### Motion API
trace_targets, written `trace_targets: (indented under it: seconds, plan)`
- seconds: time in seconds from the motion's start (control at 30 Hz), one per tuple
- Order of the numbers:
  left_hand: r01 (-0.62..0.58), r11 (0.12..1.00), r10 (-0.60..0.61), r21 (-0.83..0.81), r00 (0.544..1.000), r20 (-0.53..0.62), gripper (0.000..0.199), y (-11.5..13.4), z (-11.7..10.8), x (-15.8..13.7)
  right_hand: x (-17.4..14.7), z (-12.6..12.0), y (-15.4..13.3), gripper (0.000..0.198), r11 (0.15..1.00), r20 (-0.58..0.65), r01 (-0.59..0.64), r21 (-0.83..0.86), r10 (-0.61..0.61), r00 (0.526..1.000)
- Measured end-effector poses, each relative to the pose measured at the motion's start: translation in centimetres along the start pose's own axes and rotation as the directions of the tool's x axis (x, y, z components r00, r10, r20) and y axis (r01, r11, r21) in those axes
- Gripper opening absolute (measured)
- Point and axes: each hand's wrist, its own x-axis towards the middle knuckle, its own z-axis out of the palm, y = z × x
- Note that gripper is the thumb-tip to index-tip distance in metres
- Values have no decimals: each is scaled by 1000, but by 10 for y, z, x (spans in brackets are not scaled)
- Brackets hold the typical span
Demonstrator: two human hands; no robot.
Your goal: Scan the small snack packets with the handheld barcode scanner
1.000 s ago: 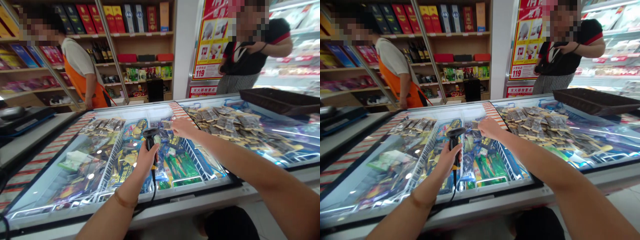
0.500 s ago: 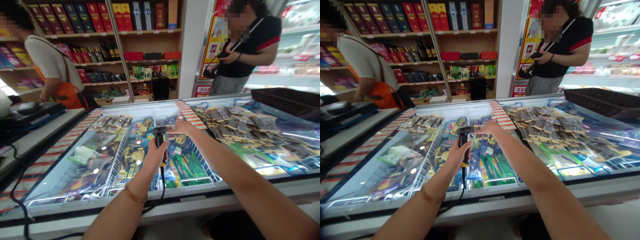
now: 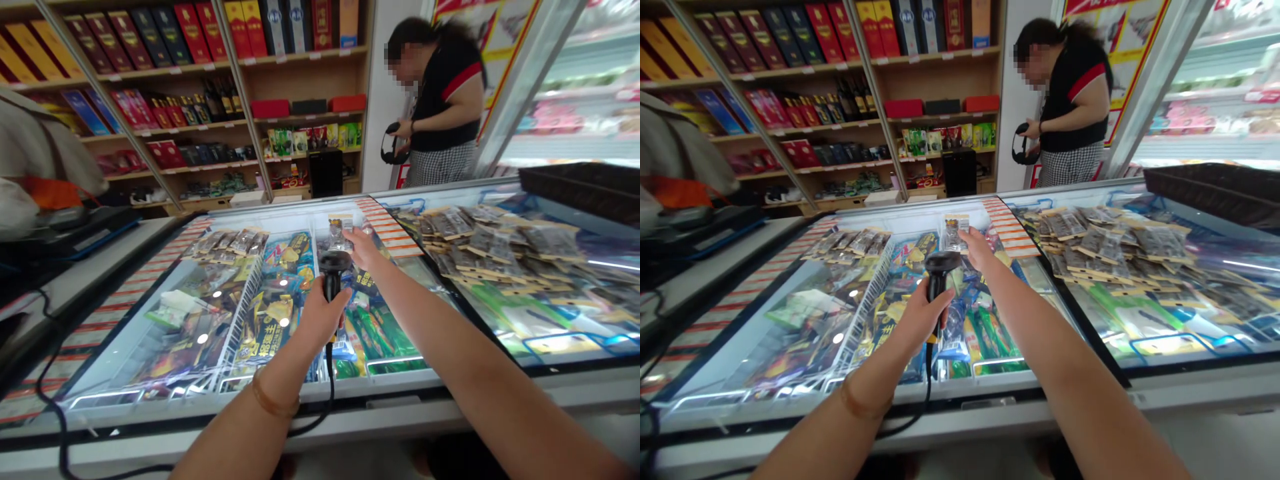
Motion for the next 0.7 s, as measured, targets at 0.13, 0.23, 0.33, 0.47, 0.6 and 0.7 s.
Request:
trace_targets:
  seconds: [0.13, 0.23, 0.33, 0.47, 0.6, 0.7]
  plan:
    - [5, 995, -4, 100, 1000, -14, 33, -4, 0, 1, 3, -2, 4, 36, 999, -15, -10, 35, 10, 1000]
    - [-25, 982, 36, 189, 998, -55, 31, -7, 0, 3, 4, -2, 7, 34, 1000, -7, -19, 10, 19, 1000]
    - [-57, 968, 78, 244, 994, -77, 32, -9, -1, 4, 2, -1, 6, 31, 999, -4, -31, 17, 31, 1000]
    - [-69, 956, 92, 286, 994, -66, 32, -8, -2, 5, 1, -1, 4, 30, 999, 3, -45, 21, 45, 999]
    - [-63, 954, 87, 293, 994, -68, 32, -8, -3, 5, 1, -2, 4, 31, 999, 9, -51, -19, 51, 999]
    - [-61, 961, 86, 271, 993, -81, 31, -8, -3, 5, 2, -3, 5, 31, 998, 10, -63, -18, 64, 998]
